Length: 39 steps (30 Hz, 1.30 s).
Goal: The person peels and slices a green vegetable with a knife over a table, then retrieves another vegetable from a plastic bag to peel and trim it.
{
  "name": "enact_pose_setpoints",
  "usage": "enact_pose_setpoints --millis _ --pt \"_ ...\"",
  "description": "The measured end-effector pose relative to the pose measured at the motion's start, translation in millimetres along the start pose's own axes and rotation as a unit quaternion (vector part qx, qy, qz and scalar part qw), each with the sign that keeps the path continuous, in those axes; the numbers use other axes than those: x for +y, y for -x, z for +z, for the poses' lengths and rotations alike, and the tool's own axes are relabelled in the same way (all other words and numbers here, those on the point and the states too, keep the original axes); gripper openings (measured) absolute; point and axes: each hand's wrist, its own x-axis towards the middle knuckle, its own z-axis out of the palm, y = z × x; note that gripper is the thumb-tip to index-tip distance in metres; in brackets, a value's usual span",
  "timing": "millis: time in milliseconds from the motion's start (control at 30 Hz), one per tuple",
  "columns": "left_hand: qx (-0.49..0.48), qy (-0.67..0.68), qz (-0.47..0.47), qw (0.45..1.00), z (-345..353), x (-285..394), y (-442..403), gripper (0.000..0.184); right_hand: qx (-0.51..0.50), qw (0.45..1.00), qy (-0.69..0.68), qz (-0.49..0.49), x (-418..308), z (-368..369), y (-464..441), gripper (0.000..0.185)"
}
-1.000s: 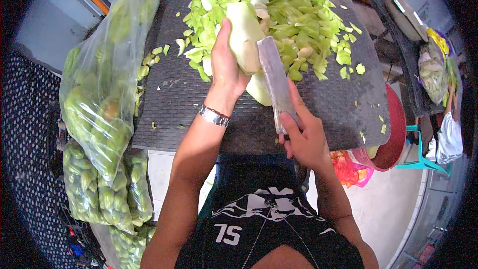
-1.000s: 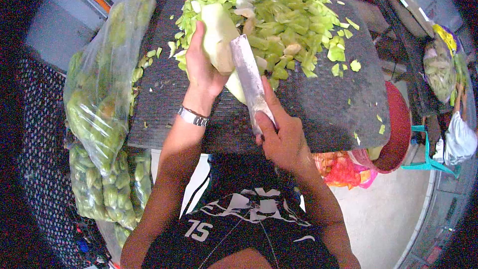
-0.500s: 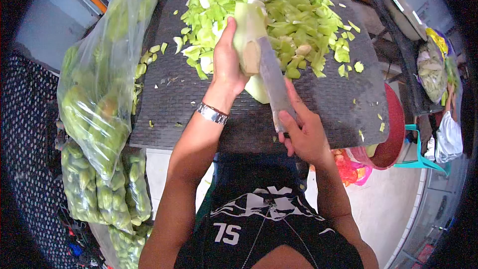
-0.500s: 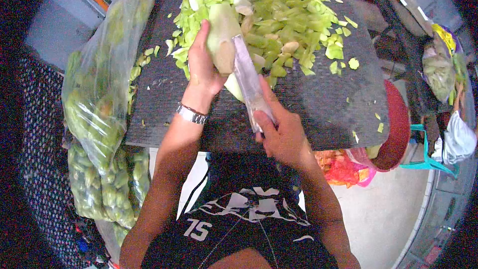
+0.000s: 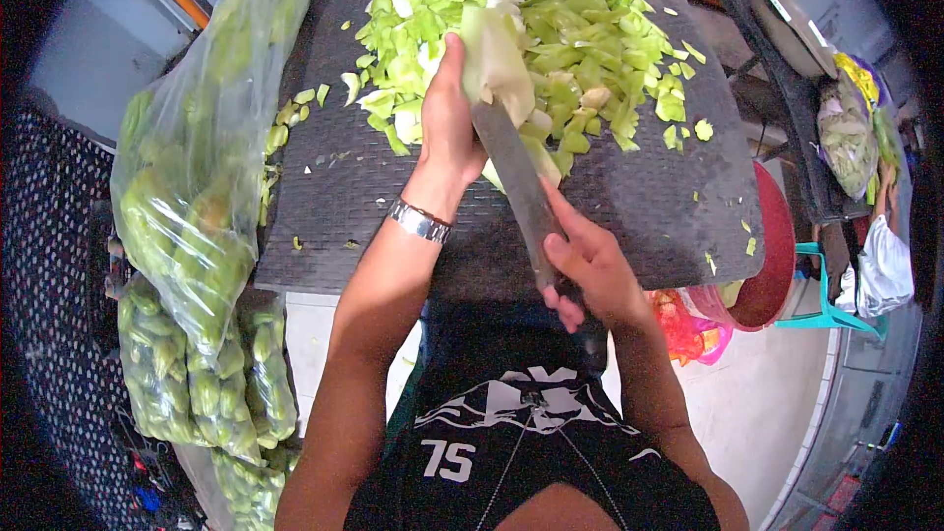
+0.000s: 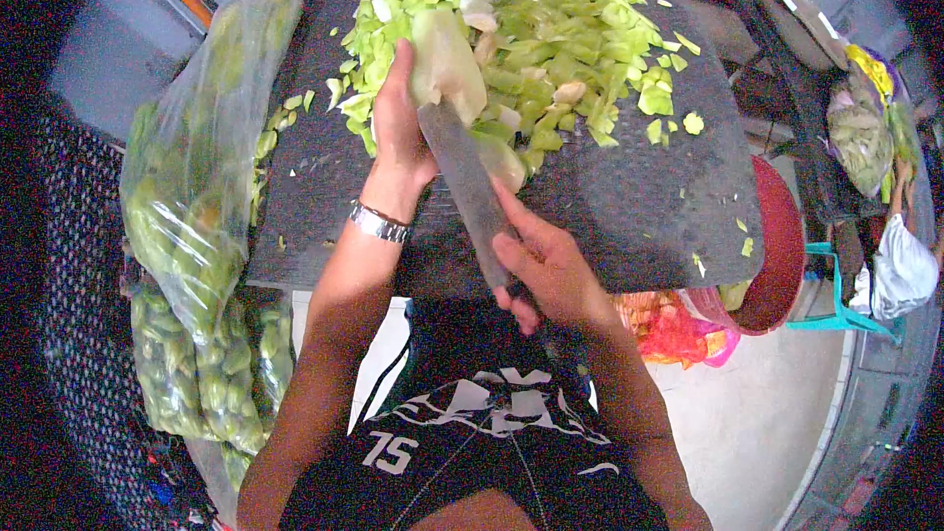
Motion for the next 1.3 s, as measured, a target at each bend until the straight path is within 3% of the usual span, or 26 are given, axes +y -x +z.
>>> enact_pose_setpoints --millis 200,300,367,433,500,900,1300 --pt "0.0 0.078 -0.018 0.997 -5 3 -7 0.057 0.051 0.998 -0.004 -0.036 1 1 0 0.062" --pt "0.014 0.128 -0.024 0.991 -10 6 -10 0.053 0.164 0.974 0.147 -0.058 0 -1 0 0.06" --pt "0.026 0.127 -0.022 0.991 -10 6 -7 0.061 0.179 0.878 0.366 -0.25 7 -11 -8 0.059" --pt "0.03 0.117 -0.02 0.992 -9 7 -6 0.068 0.182 0.814 0.489 -0.256 1 -4 -6 0.057" --pt "0.028 0.098 -0.021 0.995 -13 6 -7 0.074 0.18 0.826 0.528 -0.083 -13 16 10 0.056" --pt "0.022 0.052 0.06 0.997 -4 9 -1 0.09 0.265 0.815 0.501 -0.123 10 14 12 0.051" --pt "0.003 0.048 0.079 0.996 -1 5 2 0.088 0.236 0.847 0.465 -0.106 3 10 3 0.048"
